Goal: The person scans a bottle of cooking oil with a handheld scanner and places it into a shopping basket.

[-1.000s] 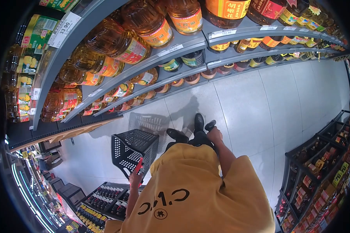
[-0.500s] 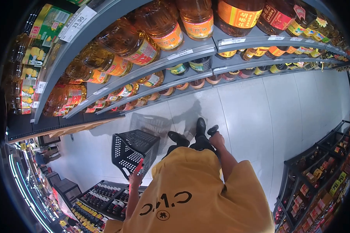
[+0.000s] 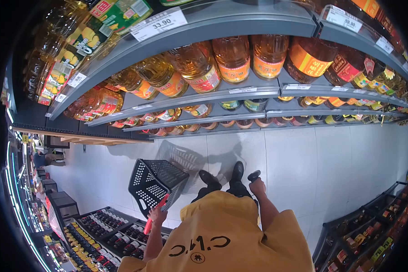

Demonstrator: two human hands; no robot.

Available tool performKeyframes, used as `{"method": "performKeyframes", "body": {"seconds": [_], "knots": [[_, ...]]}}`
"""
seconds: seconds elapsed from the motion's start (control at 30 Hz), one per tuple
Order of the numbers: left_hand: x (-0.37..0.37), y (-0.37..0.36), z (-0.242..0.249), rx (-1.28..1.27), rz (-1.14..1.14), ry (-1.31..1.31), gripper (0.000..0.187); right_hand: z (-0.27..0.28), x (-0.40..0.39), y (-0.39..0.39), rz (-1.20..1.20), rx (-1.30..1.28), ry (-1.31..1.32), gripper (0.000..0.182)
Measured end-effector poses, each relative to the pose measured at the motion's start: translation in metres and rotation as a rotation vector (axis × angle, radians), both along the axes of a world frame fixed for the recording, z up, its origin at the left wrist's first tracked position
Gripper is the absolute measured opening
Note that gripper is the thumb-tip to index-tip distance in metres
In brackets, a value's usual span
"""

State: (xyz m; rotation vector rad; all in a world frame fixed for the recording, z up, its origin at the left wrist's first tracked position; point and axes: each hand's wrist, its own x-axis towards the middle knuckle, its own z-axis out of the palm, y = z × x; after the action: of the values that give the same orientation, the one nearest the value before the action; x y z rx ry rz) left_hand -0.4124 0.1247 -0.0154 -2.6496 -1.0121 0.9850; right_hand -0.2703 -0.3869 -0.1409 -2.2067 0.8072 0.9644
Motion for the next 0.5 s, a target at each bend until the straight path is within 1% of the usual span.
{"method": "performKeyframes", "body": {"seconds": [0.03,0.1,0.17,0.3,0.33,0.4,0.43,0.47,0.5], "knots": [[0.0,-0.001,0.002,-0.008,0.008,0.001,0.057,0.0,0.0,0.001,0.003,-0.003,0.001,0.049],[0.002,-0.005,0.004,0.012,0.004,-0.022,0.056,0.01,0.002,0.001,0.062,-0.011,0.004,0.042],[0.006,-0.006,0.007,-0.001,0.023,-0.023,0.056,0.005,0.0,0.001,0.074,-0.011,-0.007,0.042],[0.007,-0.002,0.009,-0.024,0.015,-0.068,0.051,0.014,0.005,0.006,0.1,-0.041,-0.01,0.042],[0.011,-0.003,0.017,-0.027,-0.031,-0.09,0.047,0.009,0.004,0.007,0.092,-0.065,-0.011,0.044],[0.007,0.009,0.008,-0.115,-0.03,-0.164,0.045,-0.001,0.004,0.011,0.09,-0.098,-0.019,0.048],[0.003,0.019,0.004,-0.147,-0.018,-0.206,0.044,0.005,0.004,0.014,0.105,-0.081,-0.042,0.049],[0.002,0.029,-0.002,-0.156,-0.039,-0.212,0.04,0.011,0.004,0.02,0.132,-0.086,-0.042,0.043],[0.001,0.033,-0.001,-0.154,-0.049,-0.251,0.04,0.01,0.002,0.024,0.142,-0.082,-0.079,0.044]]}}
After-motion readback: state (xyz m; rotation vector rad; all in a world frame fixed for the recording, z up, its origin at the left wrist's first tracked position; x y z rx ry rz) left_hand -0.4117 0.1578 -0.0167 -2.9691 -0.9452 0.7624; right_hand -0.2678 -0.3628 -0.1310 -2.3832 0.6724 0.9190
